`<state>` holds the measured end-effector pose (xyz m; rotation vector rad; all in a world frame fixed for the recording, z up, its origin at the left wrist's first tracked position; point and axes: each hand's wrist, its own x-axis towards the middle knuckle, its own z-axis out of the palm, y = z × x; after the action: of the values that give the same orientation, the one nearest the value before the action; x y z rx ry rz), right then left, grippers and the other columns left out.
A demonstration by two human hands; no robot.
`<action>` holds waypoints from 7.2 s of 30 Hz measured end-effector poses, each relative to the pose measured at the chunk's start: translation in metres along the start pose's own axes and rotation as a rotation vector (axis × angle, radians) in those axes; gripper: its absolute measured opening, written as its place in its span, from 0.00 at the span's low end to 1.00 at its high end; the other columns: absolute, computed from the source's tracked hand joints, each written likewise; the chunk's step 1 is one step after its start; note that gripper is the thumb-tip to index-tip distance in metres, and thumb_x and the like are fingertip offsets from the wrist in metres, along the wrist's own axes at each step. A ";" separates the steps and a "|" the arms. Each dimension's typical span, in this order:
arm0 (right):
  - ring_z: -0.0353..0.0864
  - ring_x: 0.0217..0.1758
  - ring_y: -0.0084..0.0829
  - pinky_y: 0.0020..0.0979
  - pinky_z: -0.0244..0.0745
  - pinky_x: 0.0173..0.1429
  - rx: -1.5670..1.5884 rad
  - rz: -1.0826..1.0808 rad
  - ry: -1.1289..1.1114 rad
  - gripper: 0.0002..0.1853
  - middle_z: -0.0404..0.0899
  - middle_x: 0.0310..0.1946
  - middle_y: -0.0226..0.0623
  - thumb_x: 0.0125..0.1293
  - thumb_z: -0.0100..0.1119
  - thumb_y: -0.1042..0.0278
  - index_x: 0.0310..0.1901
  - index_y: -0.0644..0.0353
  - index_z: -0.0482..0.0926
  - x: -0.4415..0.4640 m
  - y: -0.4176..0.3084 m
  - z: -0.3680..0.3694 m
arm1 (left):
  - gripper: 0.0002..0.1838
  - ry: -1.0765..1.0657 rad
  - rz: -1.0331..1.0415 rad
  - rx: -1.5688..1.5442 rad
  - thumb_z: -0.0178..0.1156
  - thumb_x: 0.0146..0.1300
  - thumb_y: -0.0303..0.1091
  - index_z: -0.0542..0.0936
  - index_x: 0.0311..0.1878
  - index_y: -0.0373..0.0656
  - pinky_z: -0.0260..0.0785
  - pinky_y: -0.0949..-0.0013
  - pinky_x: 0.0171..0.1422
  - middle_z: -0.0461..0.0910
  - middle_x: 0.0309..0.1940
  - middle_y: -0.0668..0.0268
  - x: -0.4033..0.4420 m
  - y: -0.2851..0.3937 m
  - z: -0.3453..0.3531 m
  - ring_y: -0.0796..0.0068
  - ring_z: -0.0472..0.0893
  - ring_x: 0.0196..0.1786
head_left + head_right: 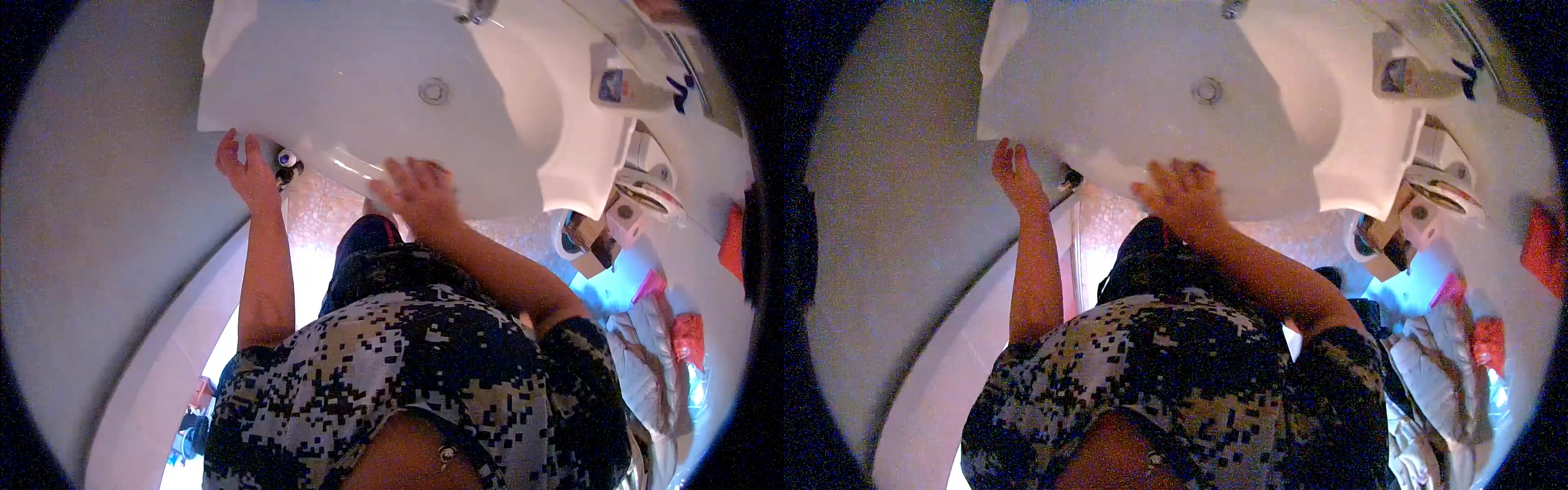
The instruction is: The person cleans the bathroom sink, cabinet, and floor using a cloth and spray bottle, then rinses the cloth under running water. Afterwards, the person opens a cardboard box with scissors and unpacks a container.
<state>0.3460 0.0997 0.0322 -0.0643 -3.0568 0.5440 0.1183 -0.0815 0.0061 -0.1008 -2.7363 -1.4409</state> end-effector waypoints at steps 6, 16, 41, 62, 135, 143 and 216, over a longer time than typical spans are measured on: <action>0.64 0.65 0.41 0.51 0.55 0.65 -0.306 0.188 -0.022 0.30 0.68 0.60 0.32 0.44 0.61 0.67 0.55 0.41 0.72 -0.128 0.121 -0.053 | 0.19 -0.056 -0.026 -0.053 0.56 0.62 0.35 0.71 0.54 0.39 0.62 0.65 0.58 0.67 0.52 0.58 -0.044 0.006 0.012 0.66 0.69 0.54; 0.71 0.58 0.39 0.39 0.64 0.62 0.085 0.336 -0.024 0.28 0.75 0.52 0.34 0.43 0.57 0.83 0.50 0.50 0.76 -0.140 0.103 -0.066 | 0.16 -0.279 0.119 -0.193 0.57 0.58 0.28 0.73 0.51 0.42 0.69 0.70 0.46 0.72 0.45 0.63 -0.146 0.050 0.014 0.72 0.73 0.48; 0.68 0.59 0.48 0.41 0.61 0.63 0.300 0.340 0.240 0.22 0.71 0.55 0.50 0.57 0.60 0.67 0.53 0.65 0.72 -0.062 0.129 -0.019 | 0.21 0.008 -0.840 -1.897 0.46 0.67 0.46 0.70 0.56 0.42 0.63 0.56 0.64 0.76 0.51 0.60 -0.137 -0.035 0.058 0.60 0.74 0.55; 0.78 0.42 0.48 0.43 0.71 0.50 -0.066 0.122 0.019 0.17 0.80 0.38 0.50 0.63 0.45 0.61 0.40 0.67 0.79 -0.073 0.146 -0.008 | 0.34 0.028 -0.422 -0.623 0.36 0.67 0.55 0.57 0.66 0.37 0.43 0.61 0.73 0.55 0.67 0.49 -0.118 -0.055 0.198 0.55 0.52 0.71; 0.28 0.74 0.53 0.48 0.26 0.73 1.357 1.231 1.614 0.29 0.34 0.71 0.54 0.72 0.31 0.55 0.68 0.65 0.47 -0.013 0.086 0.134 | 0.39 -1.348 1.004 0.395 0.59 0.55 0.38 0.56 0.66 0.32 0.52 0.59 0.69 0.59 0.64 0.46 -0.153 0.099 0.184 0.53 0.61 0.66; 0.43 0.71 0.56 0.47 0.36 0.73 1.371 1.473 2.112 0.27 0.46 0.67 0.60 0.73 0.29 0.57 0.68 0.62 0.50 -0.117 0.293 0.148 | 0.39 -1.352 0.911 0.383 0.57 0.56 0.40 0.54 0.67 0.30 0.50 0.60 0.70 0.57 0.65 0.47 -0.158 0.103 0.182 0.54 0.60 0.67; 0.46 0.72 0.46 0.43 0.44 0.72 1.115 0.624 0.919 0.21 0.49 0.69 0.46 0.65 0.48 0.59 0.59 0.54 0.65 -0.085 0.436 0.048 | 0.44 -1.146 1.212 0.598 0.58 0.53 0.63 0.56 0.68 0.49 0.37 0.28 0.65 0.40 0.67 0.34 -0.249 0.196 0.302 0.29 0.45 0.68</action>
<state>0.4438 0.4885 -0.1660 -0.9047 -1.5156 1.5673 0.3785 0.2688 -0.0218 -2.5365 -2.3922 -0.1219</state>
